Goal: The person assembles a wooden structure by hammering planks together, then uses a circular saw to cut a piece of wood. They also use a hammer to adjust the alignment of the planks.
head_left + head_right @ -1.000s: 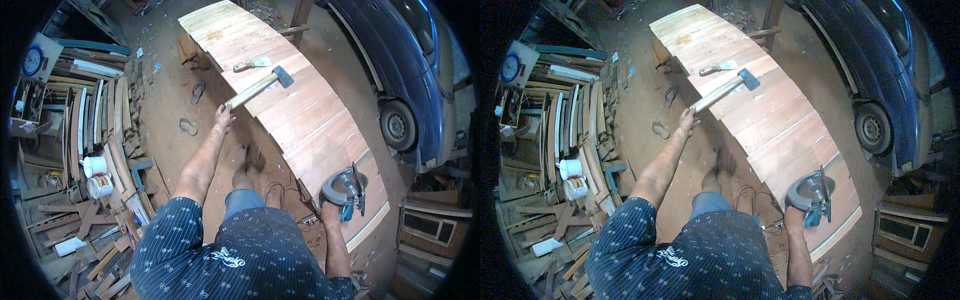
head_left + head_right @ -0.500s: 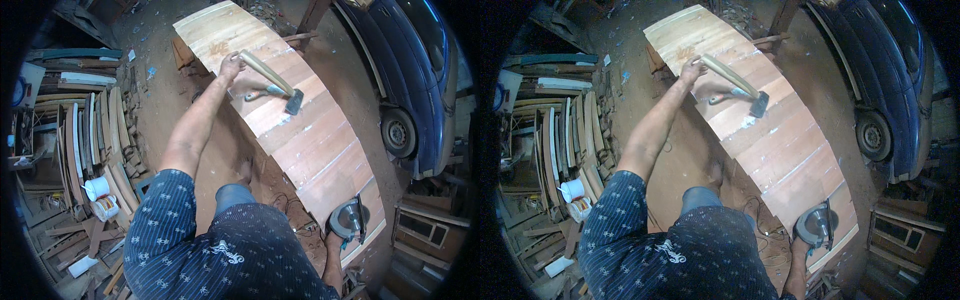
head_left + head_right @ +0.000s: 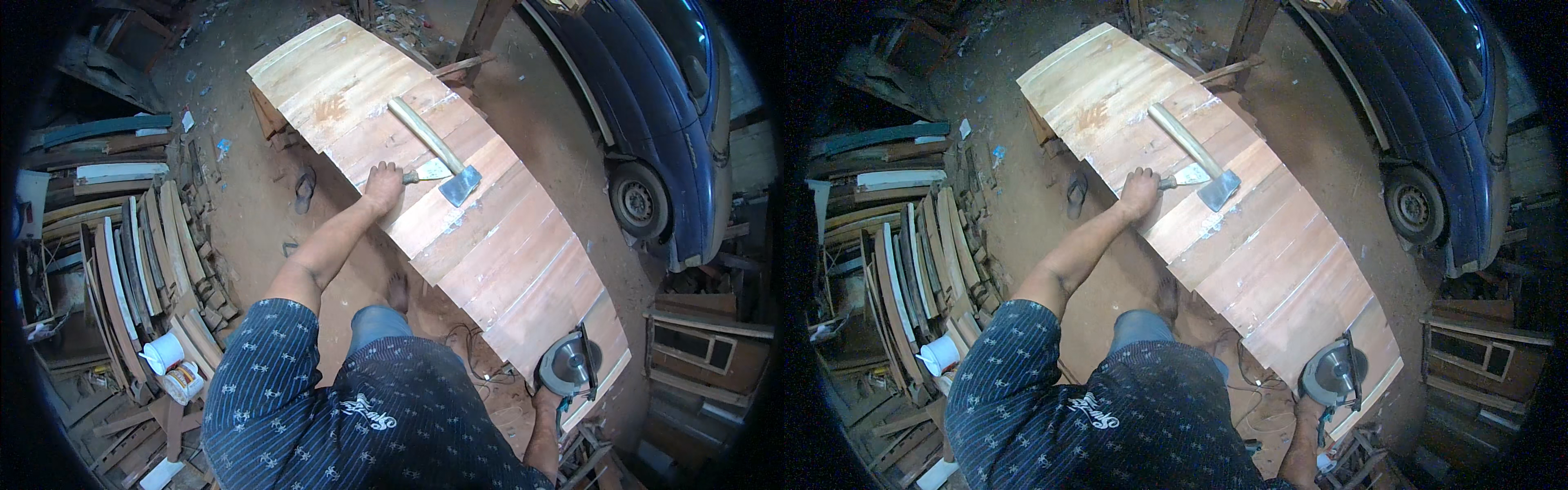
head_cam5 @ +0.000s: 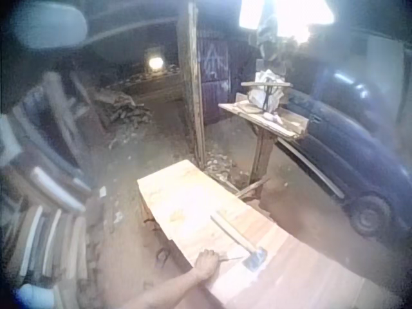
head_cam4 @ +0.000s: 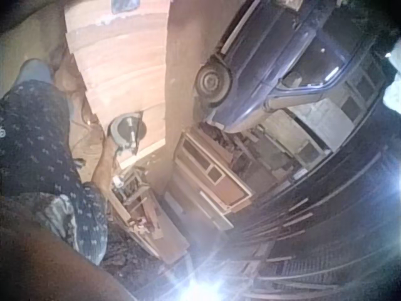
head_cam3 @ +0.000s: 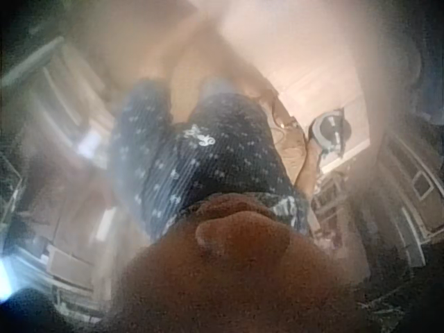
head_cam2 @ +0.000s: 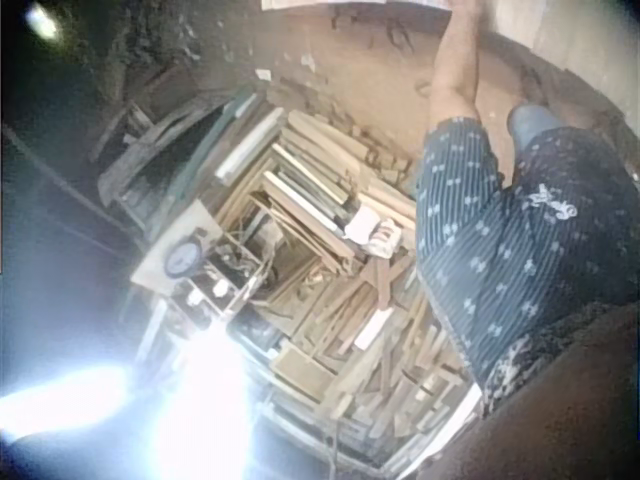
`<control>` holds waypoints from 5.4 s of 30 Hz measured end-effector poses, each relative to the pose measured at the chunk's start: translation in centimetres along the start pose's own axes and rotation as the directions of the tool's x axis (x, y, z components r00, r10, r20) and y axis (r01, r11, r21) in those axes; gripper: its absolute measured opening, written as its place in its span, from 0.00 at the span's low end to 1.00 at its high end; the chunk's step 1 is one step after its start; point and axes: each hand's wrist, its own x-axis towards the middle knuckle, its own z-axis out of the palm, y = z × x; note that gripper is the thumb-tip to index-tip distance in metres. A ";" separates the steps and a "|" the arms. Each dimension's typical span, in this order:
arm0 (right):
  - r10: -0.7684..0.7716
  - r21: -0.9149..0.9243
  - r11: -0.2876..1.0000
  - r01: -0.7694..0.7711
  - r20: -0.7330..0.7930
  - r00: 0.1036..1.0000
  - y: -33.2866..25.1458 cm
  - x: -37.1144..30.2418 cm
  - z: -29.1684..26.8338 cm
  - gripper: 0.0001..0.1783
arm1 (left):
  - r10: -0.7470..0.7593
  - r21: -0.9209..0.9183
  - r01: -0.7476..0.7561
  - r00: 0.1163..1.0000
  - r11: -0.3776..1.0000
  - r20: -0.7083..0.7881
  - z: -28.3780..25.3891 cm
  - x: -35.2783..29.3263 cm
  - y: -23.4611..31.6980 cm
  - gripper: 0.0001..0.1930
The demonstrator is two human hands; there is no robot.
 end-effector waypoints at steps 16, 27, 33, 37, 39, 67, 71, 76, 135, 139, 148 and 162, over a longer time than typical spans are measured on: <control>0.039 0.095 0.995 -0.039 0.008 0.999 -1.1 0.6 -2.2 0.13 | 0.213 0.008 -0.215 0.961 0.977 -0.174 -0.2 12.8 -3.8 0.24; -0.077 0.234 0.969 0.077 -0.011 0.997 -1.1 -0.3 -3.1 0.15 | 0.170 0.136 -0.228 0.922 0.964 0.348 -3.3 8.2 -2.3 0.12; -0.328 0.222 0.914 0.340 -0.090 0.941 -0.9 1.6 -7.2 0.16 | 0.052 -0.308 0.031 0.965 0.951 0.257 1.0 -6.8 -2.0 0.24; -0.466 0.169 0.856 0.488 -0.154 0.871 -1.1 2.1 -9.5 0.17 | -0.164 -0.635 0.372 0.917 0.677 0.363 -1.8 -18.7 0.3 0.27; -0.560 0.111 0.801 0.588 -0.206 0.802 -2.0 3.1 -11.7 0.17 | -0.322 -0.750 0.443 0.892 0.491 0.317 -3.4 -26.4 1.7 0.29; -0.766 -0.412 0.639 0.650 -0.268 0.584 -29.4 3.0 -21.5 0.19 | -0.714 -0.654 -0.615 -0.202 -0.440 0.671 14.2 -95.3 10.3 0.18; -0.745 -0.372 0.666 0.647 -0.294 0.598 -36.0 -4.8 -19.6 0.19 | -0.637 -0.698 -0.535 -0.338 -0.475 0.693 8.3 -97.6 1.1 0.22; -0.791 -0.306 0.610 0.731 -0.293 0.538 -47.8 -15.8 -19.6 0.20 | -0.593 -0.655 -0.544 -0.318 -0.525 0.740 5.3 -104.6 -10.3 0.25; -0.724 0.617 0.639 0.459 0.283 0.628 -65.9 -19.3 -7.1 0.19 | -0.591 -0.397 -0.549 0.234 -0.736 0.772 27.0 -111.8 -23.5 0.22; -0.941 -0.206 0.161 0.965 0.263 0.213 -69.2 -12.7 -4.1 0.20 | -0.716 -0.750 -0.044 -0.262 -0.660 0.647 25.9 -110.0 -26.6 0.17; -0.813 0.727 0.572 0.379 0.443 0.377 -84.3 -8.6 -14.7 0.21 | -0.799 -0.828 -0.286 -0.245 -0.482 0.549 23.4 -105.0 -39.2 0.14; -0.828 0.751 0.508 0.421 0.293 0.478 -103.4 -5.8 -45.0 0.20 | -0.879 -0.614 0.634 -0.280 -0.471 0.385 15.9 -85.8 -53.0 0.28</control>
